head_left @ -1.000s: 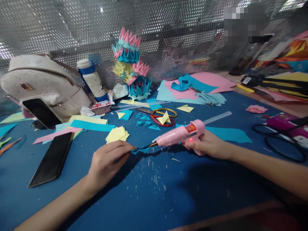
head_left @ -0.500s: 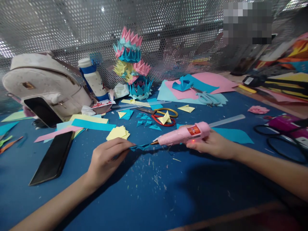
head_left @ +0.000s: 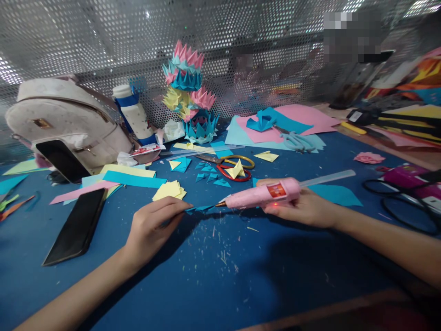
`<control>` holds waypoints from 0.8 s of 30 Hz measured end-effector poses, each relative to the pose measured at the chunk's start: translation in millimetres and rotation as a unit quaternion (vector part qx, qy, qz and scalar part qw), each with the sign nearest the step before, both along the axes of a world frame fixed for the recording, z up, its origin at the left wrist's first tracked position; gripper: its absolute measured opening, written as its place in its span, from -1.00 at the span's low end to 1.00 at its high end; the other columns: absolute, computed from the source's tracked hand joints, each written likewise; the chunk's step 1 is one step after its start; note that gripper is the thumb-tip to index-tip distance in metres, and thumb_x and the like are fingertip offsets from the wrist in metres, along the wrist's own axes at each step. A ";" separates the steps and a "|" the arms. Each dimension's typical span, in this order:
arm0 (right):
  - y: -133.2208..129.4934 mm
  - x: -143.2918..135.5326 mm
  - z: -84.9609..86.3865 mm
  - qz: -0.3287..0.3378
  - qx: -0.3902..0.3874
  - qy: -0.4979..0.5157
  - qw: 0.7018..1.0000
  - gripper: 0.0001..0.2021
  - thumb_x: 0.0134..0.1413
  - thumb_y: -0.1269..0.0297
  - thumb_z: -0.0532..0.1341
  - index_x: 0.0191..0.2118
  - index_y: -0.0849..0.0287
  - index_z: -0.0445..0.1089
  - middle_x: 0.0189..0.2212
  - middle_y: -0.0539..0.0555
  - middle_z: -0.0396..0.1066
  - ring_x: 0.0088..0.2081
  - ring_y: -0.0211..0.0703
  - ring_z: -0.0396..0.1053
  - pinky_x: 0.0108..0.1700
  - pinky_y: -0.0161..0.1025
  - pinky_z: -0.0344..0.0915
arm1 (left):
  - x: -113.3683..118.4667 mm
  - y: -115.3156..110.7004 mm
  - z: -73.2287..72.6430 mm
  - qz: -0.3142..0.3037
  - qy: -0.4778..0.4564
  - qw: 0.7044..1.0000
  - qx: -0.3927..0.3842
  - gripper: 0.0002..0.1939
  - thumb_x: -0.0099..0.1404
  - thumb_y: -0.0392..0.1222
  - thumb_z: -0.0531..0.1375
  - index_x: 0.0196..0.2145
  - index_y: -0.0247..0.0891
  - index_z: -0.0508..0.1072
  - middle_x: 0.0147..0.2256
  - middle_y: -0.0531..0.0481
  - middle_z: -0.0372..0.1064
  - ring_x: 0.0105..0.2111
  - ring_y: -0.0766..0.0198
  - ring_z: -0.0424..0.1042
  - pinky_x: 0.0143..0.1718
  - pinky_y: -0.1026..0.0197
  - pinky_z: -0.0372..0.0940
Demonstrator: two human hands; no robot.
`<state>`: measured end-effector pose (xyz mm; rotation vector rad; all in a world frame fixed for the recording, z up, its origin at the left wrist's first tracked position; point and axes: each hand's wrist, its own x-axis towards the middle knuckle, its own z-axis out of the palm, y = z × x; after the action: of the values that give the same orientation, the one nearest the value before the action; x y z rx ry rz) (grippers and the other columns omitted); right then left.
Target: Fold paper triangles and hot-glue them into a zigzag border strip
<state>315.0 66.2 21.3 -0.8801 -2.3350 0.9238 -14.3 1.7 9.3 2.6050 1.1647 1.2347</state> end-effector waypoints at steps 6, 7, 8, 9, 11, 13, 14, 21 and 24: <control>3.4 -7.5 7.6 0.044 0.088 -0.008 0.995 -0.77 0.14 0.16 0.22 -0.45 0.19 0.37 -0.51 0.00 0.31 -0.52 -0.31 0.25 -0.48 -0.37 0.19 | 0.4 0.7 -1.6 -0.011 0.002 1.000 -0.008 -0.83 0.35 -0.44 0.19 -0.17 -0.31 0.54 -0.28 -0.07 0.55 -0.29 0.32 0.55 -0.23 0.35 0.41; 3.7 -8.2 8.2 0.048 0.097 -0.012 0.994 -0.75 0.14 0.16 0.21 -0.47 0.19 0.33 -0.53 -0.02 0.27 -0.53 -0.33 0.22 -0.50 -0.37 0.15 | 0.7 0.5 -2.2 -0.013 0.004 1.000 -0.011 -0.83 0.35 -0.44 0.19 -0.17 -0.31 0.54 -0.28 -0.07 0.55 -0.30 0.32 0.55 -0.24 0.35 0.41; 3.8 -8.7 8.5 0.048 0.105 -0.016 0.993 -0.74 0.15 0.17 0.21 -0.49 0.18 0.29 -0.54 -0.03 0.24 -0.54 -0.34 0.18 -0.51 -0.37 0.12 | 0.8 0.3 -2.8 -0.014 0.005 1.000 -0.014 -0.84 0.35 -0.43 0.19 -0.17 -0.31 0.54 -0.28 -0.07 0.55 -0.30 0.32 0.55 -0.24 0.36 0.40; 3.7 -8.9 8.5 0.046 0.116 -0.017 0.992 -0.72 0.16 0.17 0.21 -0.50 0.18 0.25 -0.55 -0.04 0.22 -0.55 -0.35 0.15 -0.51 -0.37 0.09 | 0.9 0.0 -3.4 -0.013 0.007 1.000 -0.015 -0.84 0.35 -0.43 0.19 -0.17 -0.31 0.54 -0.28 -0.07 0.55 -0.30 0.33 0.55 -0.24 0.36 0.40; 3.4 -8.8 7.5 0.046 0.139 -0.024 0.989 -0.69 0.17 0.18 0.21 -0.52 0.17 0.17 -0.56 -0.06 0.17 -0.55 -0.36 0.10 -0.51 -0.36 0.04 | 0.7 -0.4 -4.0 -0.011 0.008 1.000 -0.013 -0.84 0.35 -0.43 0.20 -0.17 -0.31 0.54 -0.28 -0.07 0.55 -0.30 0.33 0.55 -0.24 0.36 0.40; 3.8 -7.9 5.6 0.049 0.167 -0.031 0.984 -0.68 0.20 0.20 0.20 -0.52 0.17 0.15 -0.55 -0.07 0.15 -0.54 -0.35 0.10 -0.49 -0.35 0.04 | 0.3 -0.3 -3.8 -0.014 0.002 1.000 -0.012 -0.84 0.34 -0.44 0.20 -0.17 -0.31 0.54 -0.28 -0.06 0.55 -0.30 0.33 0.54 -0.24 0.36 0.40; 4.3 -7.3 4.6 0.052 0.179 -0.038 0.982 -0.68 0.22 0.21 0.20 -0.51 0.18 0.16 -0.54 -0.06 0.15 -0.52 -0.34 0.10 -0.47 -0.35 0.04 | 0.2 -0.1 -3.5 -0.016 -0.005 1.000 -0.012 -0.83 0.34 -0.45 0.20 -0.17 -0.31 0.54 -0.28 -0.06 0.55 -0.30 0.33 0.54 -0.24 0.37 0.40; 6.0 -6.3 3.9 0.071 0.126 -0.048 0.988 -0.70 0.22 0.16 0.19 -0.49 0.18 0.29 -0.55 -0.04 0.22 -0.51 -0.31 0.16 -0.47 -0.34 0.09 | -0.3 2.5 -5.3 -0.017 -0.036 0.999 -0.029 -0.83 0.33 -0.44 0.21 -0.17 -0.27 0.53 -0.29 -0.04 0.55 -0.30 0.34 0.54 -0.25 0.37 0.39; 3.6 -6.2 1.5 0.030 0.040 -0.013 0.999 -0.74 0.15 0.09 0.22 -0.42 0.18 0.38 -0.53 0.00 0.34 -0.53 -0.30 0.24 -0.51 -0.35 0.16 | -1.2 2.8 -7.0 -0.011 -0.034 0.999 -0.037 -0.84 0.34 -0.43 0.20 -0.19 -0.27 0.54 -0.30 -0.04 0.55 -0.30 0.33 0.54 -0.25 0.36 0.39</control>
<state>308.8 69.8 22.8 -0.7988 -2.4141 0.8423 -15.5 4.5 2.4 2.4971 1.1440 1.2402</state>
